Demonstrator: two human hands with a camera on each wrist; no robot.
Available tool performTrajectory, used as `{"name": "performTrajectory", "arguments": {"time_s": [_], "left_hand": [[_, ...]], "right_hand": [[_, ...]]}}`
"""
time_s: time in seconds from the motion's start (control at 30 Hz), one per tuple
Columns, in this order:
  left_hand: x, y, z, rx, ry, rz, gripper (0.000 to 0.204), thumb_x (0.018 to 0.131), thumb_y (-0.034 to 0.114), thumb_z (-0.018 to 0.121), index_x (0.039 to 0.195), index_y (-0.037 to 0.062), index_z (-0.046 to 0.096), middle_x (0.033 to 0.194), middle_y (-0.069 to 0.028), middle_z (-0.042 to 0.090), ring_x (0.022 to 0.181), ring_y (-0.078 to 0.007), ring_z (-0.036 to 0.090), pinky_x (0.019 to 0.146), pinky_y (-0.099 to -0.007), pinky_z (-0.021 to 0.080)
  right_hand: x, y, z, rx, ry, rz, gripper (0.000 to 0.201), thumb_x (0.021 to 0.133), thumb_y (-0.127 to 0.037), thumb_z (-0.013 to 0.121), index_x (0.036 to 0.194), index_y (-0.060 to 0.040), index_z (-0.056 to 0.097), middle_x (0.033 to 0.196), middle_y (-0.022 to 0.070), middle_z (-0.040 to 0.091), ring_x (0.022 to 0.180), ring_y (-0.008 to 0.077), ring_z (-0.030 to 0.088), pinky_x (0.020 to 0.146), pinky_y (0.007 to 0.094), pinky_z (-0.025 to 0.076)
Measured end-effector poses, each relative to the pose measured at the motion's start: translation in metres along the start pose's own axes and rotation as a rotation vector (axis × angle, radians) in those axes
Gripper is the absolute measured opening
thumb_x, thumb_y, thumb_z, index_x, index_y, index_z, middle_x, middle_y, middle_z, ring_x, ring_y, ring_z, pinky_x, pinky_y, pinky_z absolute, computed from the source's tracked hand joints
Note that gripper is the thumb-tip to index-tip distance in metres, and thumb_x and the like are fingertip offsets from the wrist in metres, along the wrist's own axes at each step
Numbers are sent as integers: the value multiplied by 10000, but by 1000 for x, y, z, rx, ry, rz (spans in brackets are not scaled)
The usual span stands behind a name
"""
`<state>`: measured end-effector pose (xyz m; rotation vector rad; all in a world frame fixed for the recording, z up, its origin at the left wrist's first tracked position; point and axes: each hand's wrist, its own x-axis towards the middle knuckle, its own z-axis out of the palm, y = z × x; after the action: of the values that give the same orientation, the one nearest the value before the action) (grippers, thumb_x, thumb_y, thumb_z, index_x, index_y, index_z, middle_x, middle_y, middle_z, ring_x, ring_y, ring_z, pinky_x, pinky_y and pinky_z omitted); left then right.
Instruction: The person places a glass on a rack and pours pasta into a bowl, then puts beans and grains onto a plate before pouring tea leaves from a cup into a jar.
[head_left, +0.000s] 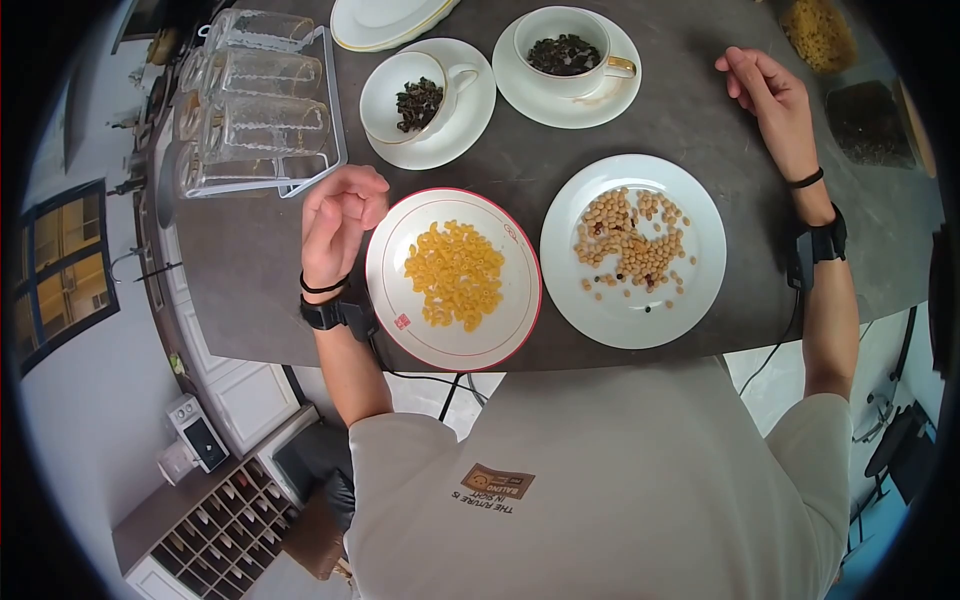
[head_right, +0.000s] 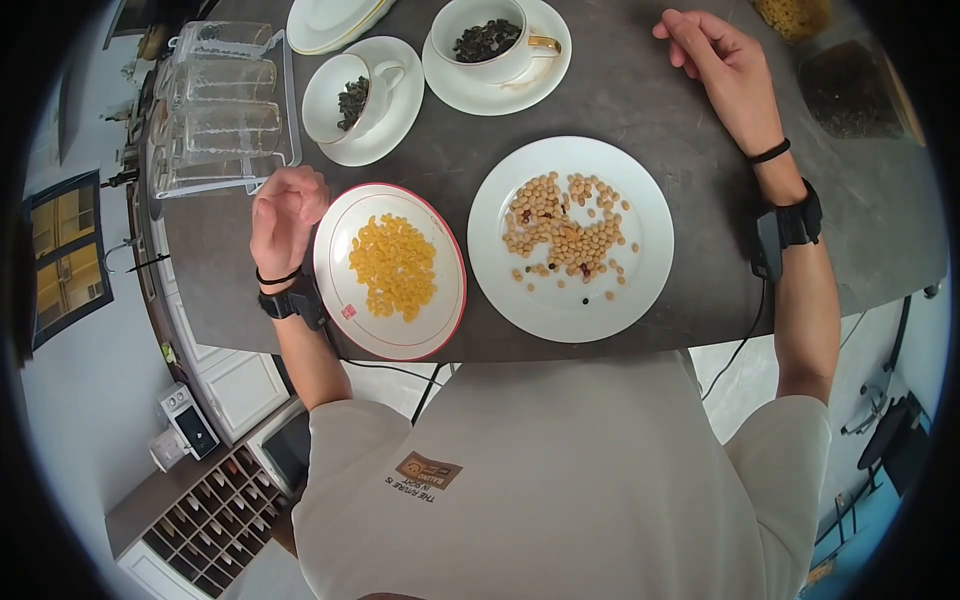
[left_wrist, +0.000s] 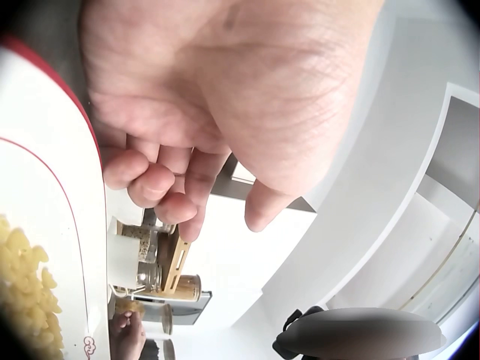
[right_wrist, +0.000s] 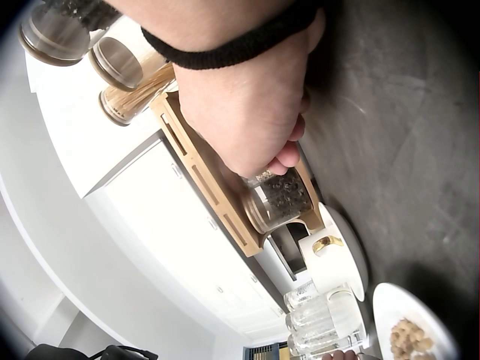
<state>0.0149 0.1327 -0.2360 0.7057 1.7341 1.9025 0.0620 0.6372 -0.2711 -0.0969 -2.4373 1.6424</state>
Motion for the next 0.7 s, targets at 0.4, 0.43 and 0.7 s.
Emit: {"name": "performTrajectory", "arguments": {"time_s": [0.4, 0.43, 0.7], "left_hand": [[-1, 3, 5, -8, 49, -13, 689, 996, 575, 551, 1127, -101, 592, 835, -35, 473, 718, -110, 431, 644, -254, 324], [-2, 3, 6, -10, 50, -17, 690, 994, 575, 556, 1126, -101, 592, 837, -35, 473, 719, -110, 431, 645, -254, 325], [-1, 5, 7, 13, 45, -17, 682, 997, 583, 544, 1109, -88, 597, 809, -32, 455, 698, -105, 422, 644, -251, 321]], "right_hand": [[-1, -11, 1, 59, 9, 40, 290, 1046, -299, 610, 997, -48, 747, 710, -68, 579, 654, 15, 458, 591, 185, 367], [-1, -12, 2, 69, 4, 33, 287, 1046, -294, 610, 996, -46, 746, 708, -66, 580, 654, 16, 459, 592, 187, 369], [-2, -19, 2, 51, -6, 64, 316, 1051, -310, 593, 970, -43, 740, 699, -63, 582, 657, 19, 459, 595, 195, 375]]}}
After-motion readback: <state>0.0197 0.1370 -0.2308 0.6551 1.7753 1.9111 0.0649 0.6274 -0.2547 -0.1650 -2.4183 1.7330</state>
